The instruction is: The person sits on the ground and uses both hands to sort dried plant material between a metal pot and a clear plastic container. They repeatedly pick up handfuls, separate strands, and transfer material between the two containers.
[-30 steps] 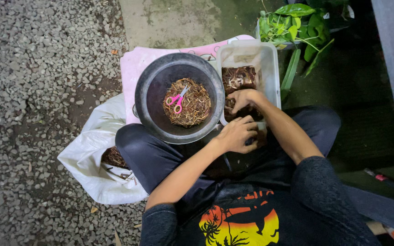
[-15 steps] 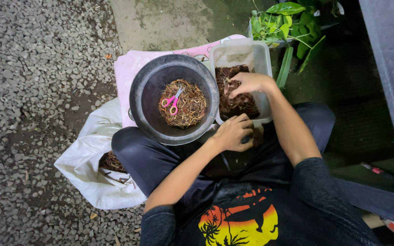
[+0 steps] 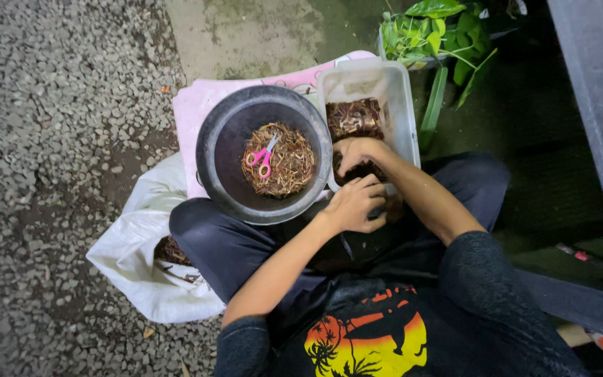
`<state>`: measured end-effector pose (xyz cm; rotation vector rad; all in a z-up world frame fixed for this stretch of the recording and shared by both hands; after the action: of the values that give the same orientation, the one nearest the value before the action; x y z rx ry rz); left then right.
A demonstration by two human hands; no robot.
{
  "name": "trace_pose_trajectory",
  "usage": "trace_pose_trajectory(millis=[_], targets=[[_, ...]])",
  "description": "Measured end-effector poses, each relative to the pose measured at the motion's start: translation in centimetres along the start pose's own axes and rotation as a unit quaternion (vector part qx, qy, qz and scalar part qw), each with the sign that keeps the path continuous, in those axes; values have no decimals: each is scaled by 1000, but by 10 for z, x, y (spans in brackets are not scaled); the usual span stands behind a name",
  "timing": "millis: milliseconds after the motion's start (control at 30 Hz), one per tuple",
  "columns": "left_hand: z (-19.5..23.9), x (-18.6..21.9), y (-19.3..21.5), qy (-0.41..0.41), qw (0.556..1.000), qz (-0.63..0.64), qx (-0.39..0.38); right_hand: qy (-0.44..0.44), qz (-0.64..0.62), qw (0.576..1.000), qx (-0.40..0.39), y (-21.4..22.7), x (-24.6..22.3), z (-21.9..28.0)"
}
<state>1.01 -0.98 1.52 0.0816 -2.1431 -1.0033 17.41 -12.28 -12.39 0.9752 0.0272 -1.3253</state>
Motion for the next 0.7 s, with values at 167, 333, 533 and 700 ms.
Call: trace_pose_trajectory(millis=[167, 333, 533, 700], targets=[[-1, 2, 3, -12, 1000, -9, 7, 103, 25, 994, 6, -8, 19, -19], [-1, 0, 0, -8, 1000, 0, 7, 99, -136, 986, 17, 29, 2, 27], [-3, -1, -1, -4, 1000, -7, 4, 178, -276, 944, 35, 74, -33, 85], [-2, -1, 0, -21, 1000, -6, 21, 36, -289, 955, 51, 77, -25, 86]])
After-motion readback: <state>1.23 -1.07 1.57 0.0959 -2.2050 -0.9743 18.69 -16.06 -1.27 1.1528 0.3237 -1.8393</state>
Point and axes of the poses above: each hand's wrist, its own z-axis away from the middle knuckle, its own y-axis out of the back of the hand, x = y × z, the point moved 2 cm from there along -z, towards the middle knuckle, and after that the axes turned 10 degrees about y, right-handed, at the moved point
